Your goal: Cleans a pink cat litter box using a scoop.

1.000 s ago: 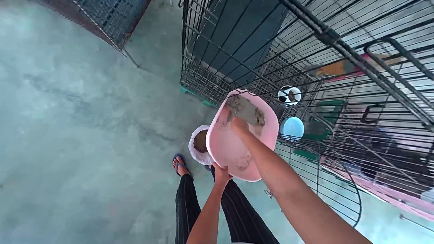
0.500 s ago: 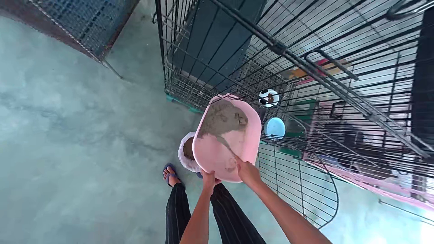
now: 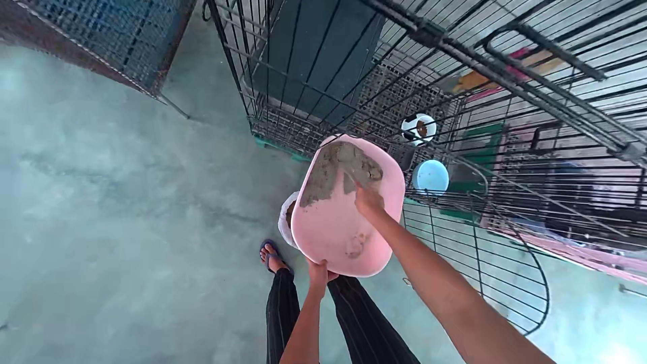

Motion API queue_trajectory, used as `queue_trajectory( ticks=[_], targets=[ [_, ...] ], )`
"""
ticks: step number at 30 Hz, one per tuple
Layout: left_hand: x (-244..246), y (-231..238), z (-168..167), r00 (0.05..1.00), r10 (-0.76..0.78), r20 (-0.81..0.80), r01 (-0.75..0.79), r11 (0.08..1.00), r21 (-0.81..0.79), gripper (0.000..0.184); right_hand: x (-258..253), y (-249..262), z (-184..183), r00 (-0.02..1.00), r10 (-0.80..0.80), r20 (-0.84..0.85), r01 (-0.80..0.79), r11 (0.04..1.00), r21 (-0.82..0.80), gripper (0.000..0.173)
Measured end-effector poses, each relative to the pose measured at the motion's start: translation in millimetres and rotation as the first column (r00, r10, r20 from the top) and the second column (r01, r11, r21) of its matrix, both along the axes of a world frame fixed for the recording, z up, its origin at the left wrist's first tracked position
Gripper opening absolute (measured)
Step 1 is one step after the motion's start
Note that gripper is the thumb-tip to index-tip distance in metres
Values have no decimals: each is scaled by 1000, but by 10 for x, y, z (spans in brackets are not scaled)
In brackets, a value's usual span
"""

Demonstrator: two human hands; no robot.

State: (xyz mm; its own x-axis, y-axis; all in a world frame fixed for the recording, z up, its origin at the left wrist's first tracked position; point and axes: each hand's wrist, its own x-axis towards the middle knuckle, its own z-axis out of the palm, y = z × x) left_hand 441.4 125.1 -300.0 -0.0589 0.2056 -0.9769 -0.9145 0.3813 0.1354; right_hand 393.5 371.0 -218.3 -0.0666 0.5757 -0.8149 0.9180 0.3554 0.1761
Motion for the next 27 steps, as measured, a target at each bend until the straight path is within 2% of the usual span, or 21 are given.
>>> queue_trajectory(
  ticks=[3, 8, 11, 13, 16, 20, 24, 27],
  targets=[
    [-8, 6, 42, 1000, 2, 13, -2, 1000, 6, 69, 103, -220, 14, 1000, -26, 6, 26, 1000, 0, 58],
    [-52, 48, 38, 1000, 3, 21, -4, 1000, 23, 65, -274, 259, -189, 997, -67, -49, 68, 997, 25, 54],
    [-5, -43, 35, 999, 27, 20, -27, 1000, 6, 63, -102, 418, -172, 982, -126, -143, 127, 992, -2, 49],
    [166, -283, -26, 998, 52, 22, -52, 998, -34, 55, 124, 360, 28, 973, -125, -194, 115, 991, -63, 43],
    [428, -375, -97, 992, 104, 71, -101, 994, -51, 49, 487, -56, 444, 992, -62, -109, 50, 993, -109, 47],
    [422, 133, -70, 991, 110, 79, -110, 994, -8, 51, 751, -426, 683, 999, -22, 27, 24, 996, -81, 52],
    [82, 339, -38, 998, 69, 3, -69, 997, 37, 61, 1004, -564, 579, 994, 13, 110, -8, 999, -45, 51],
    [41, 176, -5, 998, 53, -16, -53, 999, 4, 66, 956, -388, 291, 996, -8, 94, 12, 999, -50, 52]
  ],
)
